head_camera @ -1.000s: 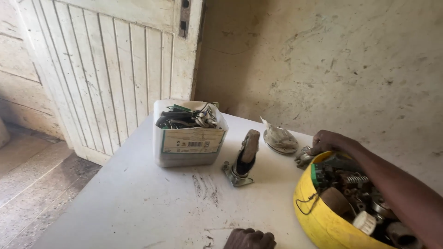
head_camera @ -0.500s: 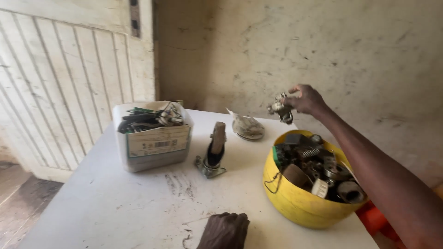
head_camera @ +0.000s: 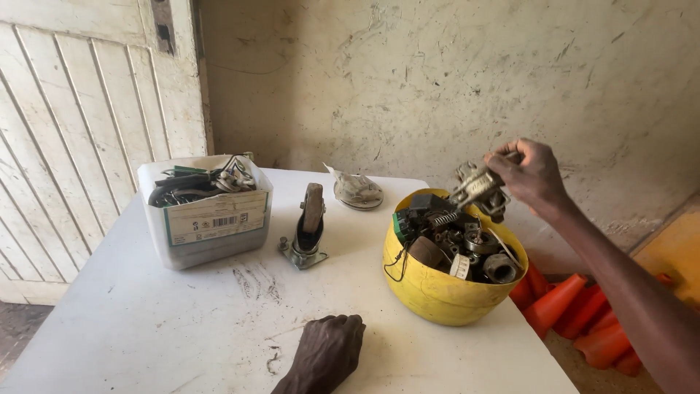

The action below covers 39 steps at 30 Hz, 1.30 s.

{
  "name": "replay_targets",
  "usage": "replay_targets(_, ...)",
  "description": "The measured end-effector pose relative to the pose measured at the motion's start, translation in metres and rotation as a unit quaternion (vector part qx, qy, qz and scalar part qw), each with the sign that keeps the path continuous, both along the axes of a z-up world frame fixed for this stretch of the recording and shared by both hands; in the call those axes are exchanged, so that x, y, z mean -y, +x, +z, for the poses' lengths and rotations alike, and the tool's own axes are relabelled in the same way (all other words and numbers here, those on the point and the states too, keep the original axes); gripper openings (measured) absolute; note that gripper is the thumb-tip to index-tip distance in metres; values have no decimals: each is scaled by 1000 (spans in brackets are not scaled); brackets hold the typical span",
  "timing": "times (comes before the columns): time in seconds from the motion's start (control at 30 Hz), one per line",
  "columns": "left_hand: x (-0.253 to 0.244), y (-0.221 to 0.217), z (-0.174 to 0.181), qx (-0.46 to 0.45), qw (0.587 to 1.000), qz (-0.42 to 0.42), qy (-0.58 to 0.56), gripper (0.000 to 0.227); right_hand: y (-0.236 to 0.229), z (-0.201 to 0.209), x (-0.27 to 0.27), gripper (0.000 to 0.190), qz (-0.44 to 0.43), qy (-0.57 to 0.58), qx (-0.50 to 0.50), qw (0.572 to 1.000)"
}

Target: Inspecting a caster wheel for faults and searching for replacement parts in storage bins.

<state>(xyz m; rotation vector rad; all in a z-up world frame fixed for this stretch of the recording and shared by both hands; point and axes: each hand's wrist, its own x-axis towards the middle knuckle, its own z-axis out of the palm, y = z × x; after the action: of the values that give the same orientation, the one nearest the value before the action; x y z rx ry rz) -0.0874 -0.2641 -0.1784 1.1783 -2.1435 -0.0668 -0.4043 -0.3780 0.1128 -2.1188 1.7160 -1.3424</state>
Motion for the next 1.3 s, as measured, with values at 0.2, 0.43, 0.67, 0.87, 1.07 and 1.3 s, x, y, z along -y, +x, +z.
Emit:
replay_targets(0.2,-2,2,11,10,999,3,42,32,13,-43,-45,37,-78,28,14,997)
replay_targets(0.43,-2,3,10,13,997,-15,80,37,2,-44,-41,67,-180,129,-226,949)
replay_targets(0.67,-7,5,21,9,996,-35,75,37,74,-54,-23,41,-18,-142,-325,935)
replay_targets(0.87,-5,5,15,2,997,-46,58,24,201,-60,90,39,75,31,-407,910)
replay_targets(1.07,-6,9,22,27,996,-54,61,10,275,-47,152,15,-12,116,-358,926)
replay_targets(1.3,-10,9,12,-12,999,-36,21,9,306,-98,107,65,42,126,-238,962)
